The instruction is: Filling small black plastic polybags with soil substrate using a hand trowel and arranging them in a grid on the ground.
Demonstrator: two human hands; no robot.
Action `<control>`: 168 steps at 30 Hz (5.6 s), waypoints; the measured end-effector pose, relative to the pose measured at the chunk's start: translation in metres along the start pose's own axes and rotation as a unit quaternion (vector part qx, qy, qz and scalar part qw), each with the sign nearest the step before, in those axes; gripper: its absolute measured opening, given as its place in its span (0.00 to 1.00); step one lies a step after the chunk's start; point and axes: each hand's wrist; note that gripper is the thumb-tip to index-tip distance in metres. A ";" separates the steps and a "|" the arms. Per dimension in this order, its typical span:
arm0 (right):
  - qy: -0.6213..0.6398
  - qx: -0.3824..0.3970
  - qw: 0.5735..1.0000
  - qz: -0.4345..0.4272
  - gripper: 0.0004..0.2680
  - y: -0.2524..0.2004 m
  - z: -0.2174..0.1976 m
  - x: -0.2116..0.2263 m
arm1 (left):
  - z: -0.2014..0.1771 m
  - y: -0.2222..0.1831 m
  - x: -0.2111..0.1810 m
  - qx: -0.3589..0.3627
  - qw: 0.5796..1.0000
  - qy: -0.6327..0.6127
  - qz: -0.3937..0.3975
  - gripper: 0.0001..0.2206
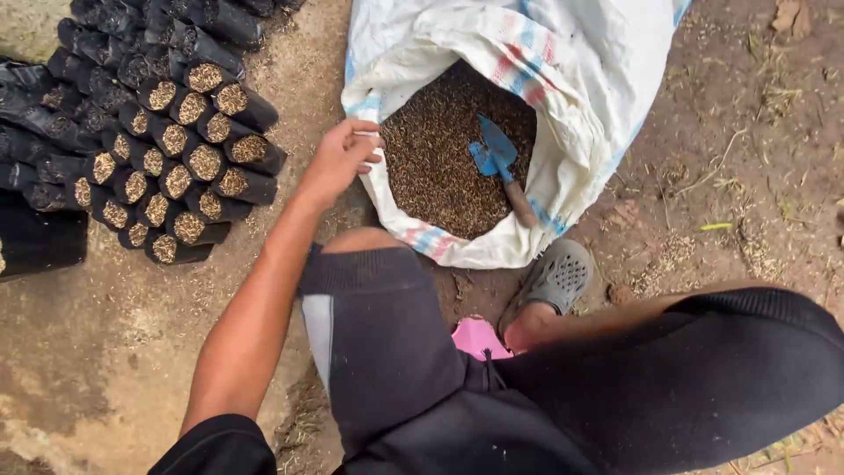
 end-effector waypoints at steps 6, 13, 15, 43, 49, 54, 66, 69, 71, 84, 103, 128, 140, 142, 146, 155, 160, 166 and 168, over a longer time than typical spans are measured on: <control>0.009 0.000 0.990 -0.139 0.13 0.230 -0.013 0.059 | -0.053 -0.024 0.084 -0.176 0.961 0.213 0.025 0.10; -0.137 0.156 0.954 -0.217 0.13 0.398 0.129 0.136 | -0.090 -0.124 0.262 -0.467 0.858 0.041 -0.211 0.12; -0.088 0.181 0.941 -0.271 0.11 0.443 0.206 0.129 | -0.087 -0.117 0.297 -0.466 0.854 0.078 -0.218 0.17; -0.076 0.140 0.984 -0.077 0.05 0.459 0.564 0.110 | -0.092 -0.073 0.303 -0.463 0.842 0.147 -0.236 0.14; 0.052 0.108 0.989 -0.089 0.17 0.472 0.561 0.103 | -0.097 -0.077 0.303 -0.456 0.840 0.166 -0.244 0.18; 0.213 0.144 0.966 0.015 0.22 0.471 0.492 0.134 | -0.103 -0.079 0.273 -0.444 0.844 0.173 -0.246 0.19; 0.261 -0.031 0.957 -0.125 0.03 0.477 0.268 0.096 | -0.042 0.068 0.048 -0.082 0.906 -0.409 0.064 0.13; 0.323 -0.074 0.937 -0.106 0.06 0.443 0.230 0.087 | -0.026 0.081 -0.017 -0.076 0.928 -0.347 0.113 0.09; 0.371 -0.093 0.919 -0.090 0.08 0.426 0.213 0.075 | -0.011 0.080 -0.052 -0.057 0.939 -0.316 0.125 0.08; 0.435 -0.304 0.848 -0.009 0.08 0.377 0.175 0.015 | 0.088 0.016 -0.124 -0.027 0.969 0.204 0.133 0.21; 0.420 -0.275 0.864 0.034 0.11 0.394 0.183 0.000 | 0.114 0.004 -0.101 0.060 0.963 0.195 0.174 0.17; 0.364 -0.247 0.897 -0.049 0.06 0.399 0.164 0.005 | 0.095 0.007 -0.110 -0.001 0.956 0.156 0.246 0.21; 0.404 -0.206 0.890 -0.044 0.11 0.390 0.158 0.012 | 0.092 0.000 -0.113 0.096 0.958 0.093 0.253 0.17; 0.415 -0.197 0.887 -0.051 0.12 0.371 0.146 0.035 | 0.091 0.001 -0.112 0.097 0.963 0.086 0.237 0.15; 0.388 -0.194 0.898 -0.072 0.12 0.384 0.148 0.015 | 0.097 -0.002 -0.115 0.092 0.975 0.075 0.188 0.13; 0.246 -0.221 0.943 0.017 0.06 0.386 0.153 0.013 | 0.080 0.011 -0.102 -0.083 0.995 0.036 0.045 0.12; 0.146 -0.275 0.950 0.022 0.10 0.370 0.151 0.030 | 0.091 0.013 -0.086 -0.082 0.949 0.275 0.130 0.08; 0.183 -0.198 0.962 -0.042 0.09 0.395 0.188 0.014 | 0.100 0.009 -0.075 -0.033 0.943 0.308 0.118 0.13; 0.181 -0.220 0.958 -0.017 0.10 0.397 0.192 0.010 | 0.102 0.023 -0.058 -0.037 0.947 0.290 0.132 0.12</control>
Point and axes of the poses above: each hand's wrist, its own y-axis towards the middle knuckle, its own z-axis out of the palm, x = y × z, and after that the axes turned 5 degrees about -y, right-handed
